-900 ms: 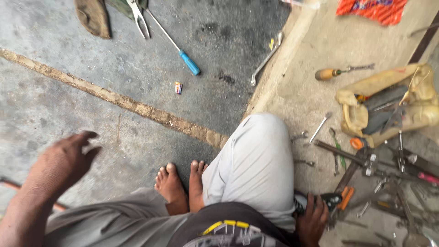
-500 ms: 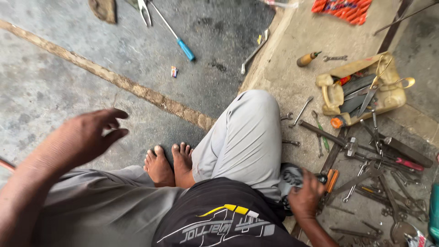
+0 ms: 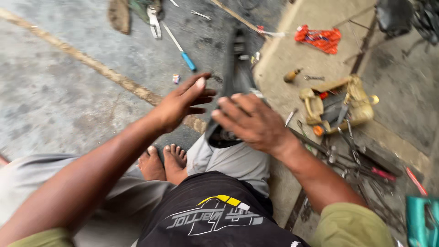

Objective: The person sits on the floor and works on a mechanical assembly containing springs and a metal casing. They use a thin metal wire to manipulate the internal components, repeatedly inserting and adjusting the wire within the device while holding it with both hands.

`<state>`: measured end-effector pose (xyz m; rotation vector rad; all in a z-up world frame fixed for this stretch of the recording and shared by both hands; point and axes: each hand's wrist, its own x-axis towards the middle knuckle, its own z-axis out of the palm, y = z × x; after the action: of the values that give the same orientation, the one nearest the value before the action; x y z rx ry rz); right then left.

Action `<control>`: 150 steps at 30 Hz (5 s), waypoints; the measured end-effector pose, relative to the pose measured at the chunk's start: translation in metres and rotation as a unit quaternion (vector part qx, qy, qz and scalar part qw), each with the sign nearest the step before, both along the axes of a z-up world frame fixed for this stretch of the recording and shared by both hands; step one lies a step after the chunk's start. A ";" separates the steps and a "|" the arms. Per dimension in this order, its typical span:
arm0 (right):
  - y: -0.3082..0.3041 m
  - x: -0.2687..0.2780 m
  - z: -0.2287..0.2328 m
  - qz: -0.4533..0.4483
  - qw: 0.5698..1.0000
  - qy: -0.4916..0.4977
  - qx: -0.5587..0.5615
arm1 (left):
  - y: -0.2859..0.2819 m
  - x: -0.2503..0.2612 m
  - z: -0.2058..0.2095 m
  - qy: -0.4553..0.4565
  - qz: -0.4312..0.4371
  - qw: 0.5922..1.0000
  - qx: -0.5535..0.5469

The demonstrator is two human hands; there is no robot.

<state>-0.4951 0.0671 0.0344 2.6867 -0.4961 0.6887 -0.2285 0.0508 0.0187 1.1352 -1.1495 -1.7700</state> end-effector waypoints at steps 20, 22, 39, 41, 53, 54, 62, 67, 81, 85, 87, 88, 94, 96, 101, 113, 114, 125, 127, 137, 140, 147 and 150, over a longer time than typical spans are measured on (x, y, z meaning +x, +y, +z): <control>-0.007 0.106 -0.012 0.120 0.991 0.050 0.040 | 0.009 0.041 -0.084 0.101 0.219 0.969 0.062; -0.017 0.107 -0.016 0.075 0.996 0.022 0.042 | 0.007 0.044 -0.091 0.135 0.243 0.955 0.108; -0.013 0.084 -0.010 -0.032 0.971 -0.114 0.209 | -0.003 0.044 -0.071 0.158 0.247 0.949 0.117; -0.015 0.082 -0.014 -0.044 0.961 -0.128 0.239 | -0.006 0.040 -0.080 0.194 0.239 0.939 0.151; -0.018 0.050 -0.037 -0.054 0.950 -0.134 0.276 | 0.004 0.012 -0.096 0.146 0.275 0.940 0.137; -0.018 0.046 -0.039 -0.041 0.952 -0.144 0.268 | 0.005 0.009 -0.093 0.153 0.278 0.942 0.113; -0.019 0.021 -0.073 0.016 0.953 -0.242 0.182 | 0.023 -0.013 -0.050 -0.001 0.258 0.947 -0.191; -0.021 0.013 -0.085 0.031 0.948 -0.279 0.149 | 0.040 -0.016 -0.028 -0.074 0.221 0.936 -0.263; -0.027 0.022 -0.015 0.039 0.955 -0.097 0.277 | 0.024 -0.001 -0.091 0.052 0.252 0.963 0.078; -0.025 0.016 -0.015 0.025 0.949 -0.074 0.306 | 0.036 -0.003 -0.071 -0.317 0.275 0.893 -0.164; -0.025 0.013 -0.014 0.021 0.950 -0.067 0.304 | 0.049 -0.001 -0.049 -0.359 0.218 0.855 -0.305; -0.025 0.010 -0.014 0.017 0.951 -0.066 0.303 | 0.054 0.006 -0.037 -0.353 0.146 0.854 -0.354; -0.021 -0.012 -0.010 -0.009 0.958 -0.052 0.282 | 0.070 -0.001 -0.003 -0.326 -0.063 0.776 -0.537; -0.021 -0.018 -0.013 -0.027 0.959 -0.051 0.278 | 0.071 -0.009 -0.007 -0.336 -0.107 0.752 -0.557; -0.016 -0.023 -0.031 -0.050 0.960 -0.060 0.269 | 0.078 -0.015 -0.040 -0.438 -0.170 0.653 -0.593; -0.002 -0.032 -0.073 -0.121 0.933 -0.119 0.319 | 0.086 -0.023 -0.067 -0.356 -0.118 0.757 -0.535; -0.002 -0.033 -0.074 -0.118 0.934 -0.118 0.315 | 0.087 -0.023 -0.068 -0.363 -0.122 0.753 -0.535; -0.007 -0.039 -0.088 -0.121 0.931 -0.115 0.325 | 0.071 -0.015 -0.082 -0.402 -0.143 0.632 -0.648; -0.008 -0.039 -0.089 -0.123 0.931 -0.114 0.323 | 0.067 -0.015 -0.085 -0.411 -0.141 0.615 -0.658; -0.002 -0.033 -0.089 -0.109 0.936 -0.122 0.312 | 0.067 -0.019 -0.094 -0.427 -0.150 0.581 -0.676; -0.001 -0.037 -0.087 -0.096 0.951 -0.107 0.273 | 0.065 -0.021 -0.089 -0.430 -0.178 0.598 -0.653; 0.002 -0.041 -0.104 -0.070 0.948 -0.140 0.277 | 0.067 -0.031 -0.050 -0.377 -0.146 0.795 -0.453; -0.005 -0.047 -0.114 -0.050 0.946 -0.156 0.281 | 0.048 -0.038 -0.027 -0.466 -0.210 0.744 -0.431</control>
<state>-0.5419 0.0619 -0.0795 3.0431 -1.0415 1.0891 -0.2663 0.0986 -0.0080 1.1724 -2.6204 -0.5584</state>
